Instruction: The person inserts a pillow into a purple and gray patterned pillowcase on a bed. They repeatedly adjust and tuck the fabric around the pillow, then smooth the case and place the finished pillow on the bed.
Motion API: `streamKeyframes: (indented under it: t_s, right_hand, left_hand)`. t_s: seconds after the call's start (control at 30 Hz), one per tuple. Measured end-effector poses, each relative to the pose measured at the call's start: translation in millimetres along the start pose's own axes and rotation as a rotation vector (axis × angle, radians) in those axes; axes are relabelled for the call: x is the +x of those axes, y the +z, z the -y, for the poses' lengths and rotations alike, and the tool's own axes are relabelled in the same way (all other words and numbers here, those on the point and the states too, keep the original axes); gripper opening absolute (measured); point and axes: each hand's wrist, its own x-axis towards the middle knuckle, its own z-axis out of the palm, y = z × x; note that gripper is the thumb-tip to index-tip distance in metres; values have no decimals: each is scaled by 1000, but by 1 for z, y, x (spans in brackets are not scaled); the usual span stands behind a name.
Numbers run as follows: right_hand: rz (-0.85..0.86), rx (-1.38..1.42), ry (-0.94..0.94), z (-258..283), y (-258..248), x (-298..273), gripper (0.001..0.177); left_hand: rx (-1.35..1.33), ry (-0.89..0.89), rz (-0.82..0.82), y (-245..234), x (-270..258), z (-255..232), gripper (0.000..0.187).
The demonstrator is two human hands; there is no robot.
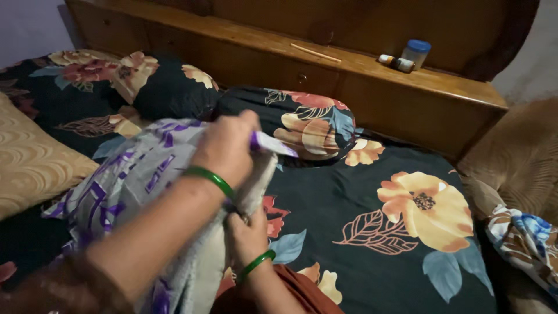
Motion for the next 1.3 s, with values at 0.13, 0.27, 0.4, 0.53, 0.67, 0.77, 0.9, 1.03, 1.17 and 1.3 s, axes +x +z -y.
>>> streamKeyframes:
  t_s: [0.13,0.27,0.4,0.53,0.67,0.77,0.9,1.03,1.17,1.3]
  right_hand:
    - [-7,246,64,-14,-18,24,48]
    - [73,-143,-222,-7,-13,23,62]
    - [8,-470,-325,36,9,6,53]
    - [10,-829,-290,79,46,-16,51]
    - [90,-920,-339,84,75,-39,30]
    - [5,438,252,64,112,-28,46]
    - [306,-531,-279,60,116,-50,33]
    - [347,-721,-424,68,133,-58,57]
    - [318,-545,-326,79,142,-63,64]
    - [319,-32,424,101,141,-60,59]
  left_hand:
    - [-179,15,-24,-5,-35,-43,38]
    - [-107,-151,-23,-40,-37,-34,32]
    - [18,18,-253,-77,-52,-15,34]
    - [-96,-182,-181,-101,-54,-23,22]
    - [-317,-204,-238,-126,-48,-38,14]
    - [-297,-181,-236,-134,-49,-38,19]
    - [171,-47,-369,-142,-69,-20,43]
    - [147,-112,-345,-139,-86,10,68]
    - [-216,-266,-212,-130,-81,51,62]
    - [-348,-334,-122,-121,-78,61,55]
